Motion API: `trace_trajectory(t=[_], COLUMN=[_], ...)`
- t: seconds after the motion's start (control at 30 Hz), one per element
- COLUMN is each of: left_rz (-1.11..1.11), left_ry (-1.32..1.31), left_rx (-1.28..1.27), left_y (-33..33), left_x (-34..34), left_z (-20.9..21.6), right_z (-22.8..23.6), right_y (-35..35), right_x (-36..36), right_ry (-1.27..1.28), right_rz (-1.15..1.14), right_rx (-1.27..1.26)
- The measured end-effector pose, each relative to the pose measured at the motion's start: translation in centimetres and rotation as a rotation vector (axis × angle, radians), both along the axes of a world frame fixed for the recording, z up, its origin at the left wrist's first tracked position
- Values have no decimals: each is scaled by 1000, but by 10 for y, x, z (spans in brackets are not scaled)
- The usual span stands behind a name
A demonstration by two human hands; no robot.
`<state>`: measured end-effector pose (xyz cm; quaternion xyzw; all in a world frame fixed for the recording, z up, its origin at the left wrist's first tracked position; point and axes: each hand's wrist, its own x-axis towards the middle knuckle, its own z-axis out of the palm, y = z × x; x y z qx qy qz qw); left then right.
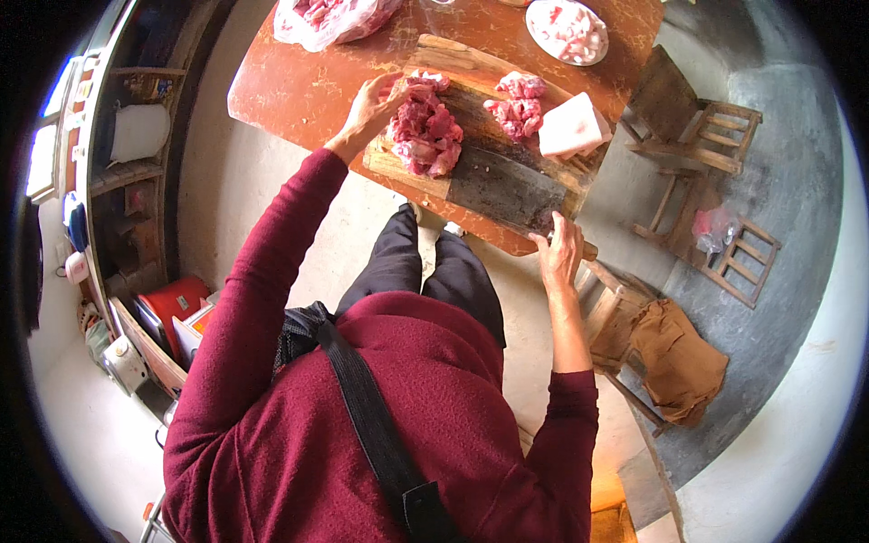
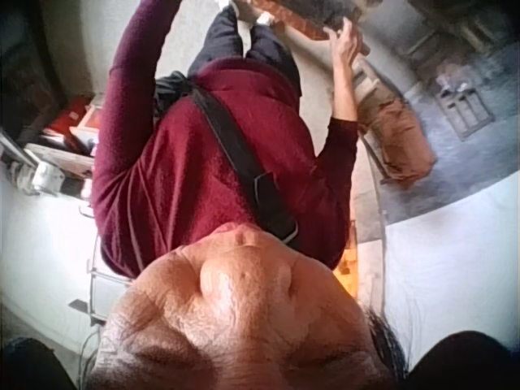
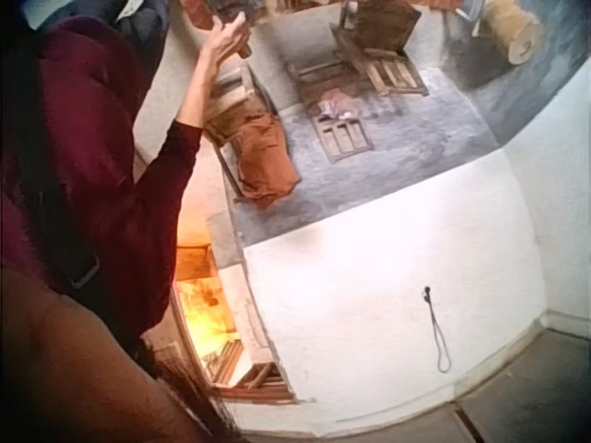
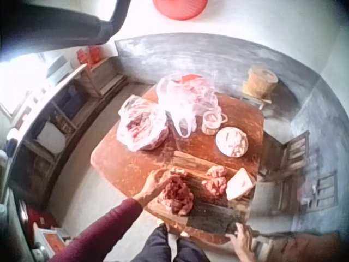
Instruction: The person uses a cleaver to chop raw meat into smaller pieces on a wooden cutting board. They transfer the chopped meat into a plastic bag and continue chopping additional pieces from a larger cut of meat.
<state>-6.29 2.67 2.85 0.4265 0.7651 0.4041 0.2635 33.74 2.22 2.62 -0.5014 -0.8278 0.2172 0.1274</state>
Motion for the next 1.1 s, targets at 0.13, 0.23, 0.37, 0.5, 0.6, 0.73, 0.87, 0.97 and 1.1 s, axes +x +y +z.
trace_trajectory(t=[0.13, 0.23, 0.37, 0.5, 0.6, 0.73, 0.87, 0.97, 1.1], left_rz=[-205, -405, -423, -275, -252, -241, -145, -135, -135], left_ry=[-159, -112, 51, 172, 270, 308, 262, 270, 293], left_rx=[8, 70, 89, -54, -86, -19, -32, 29, -37], left_y=[16, 18, 18, -17, -47, -70, -89, -107, -140], left_x=[6, 24, 18, 20, 22, 32, 34, 25, -3], left_z=[-7, 14, 13, 18, 14, 17, 8, 3, -14], right_z=[9, 8, 1, 21, 35, 33, 35, 33, 50], right_y=[9, 11, 13, 5, -6, -21, -23, -23, -27], right_x=[-10, -15, -12, -17, -30, -55, -96, -120, -146], right_ry=[21, 48, 44, -7, 63, 238, 384, 407, 395], right_rz=[-48, -115, -30, 6, 19, 112, 244, 311, 365], right_rx=[-36, -37, 52, 188, 242, 161, 151, 143, 95])
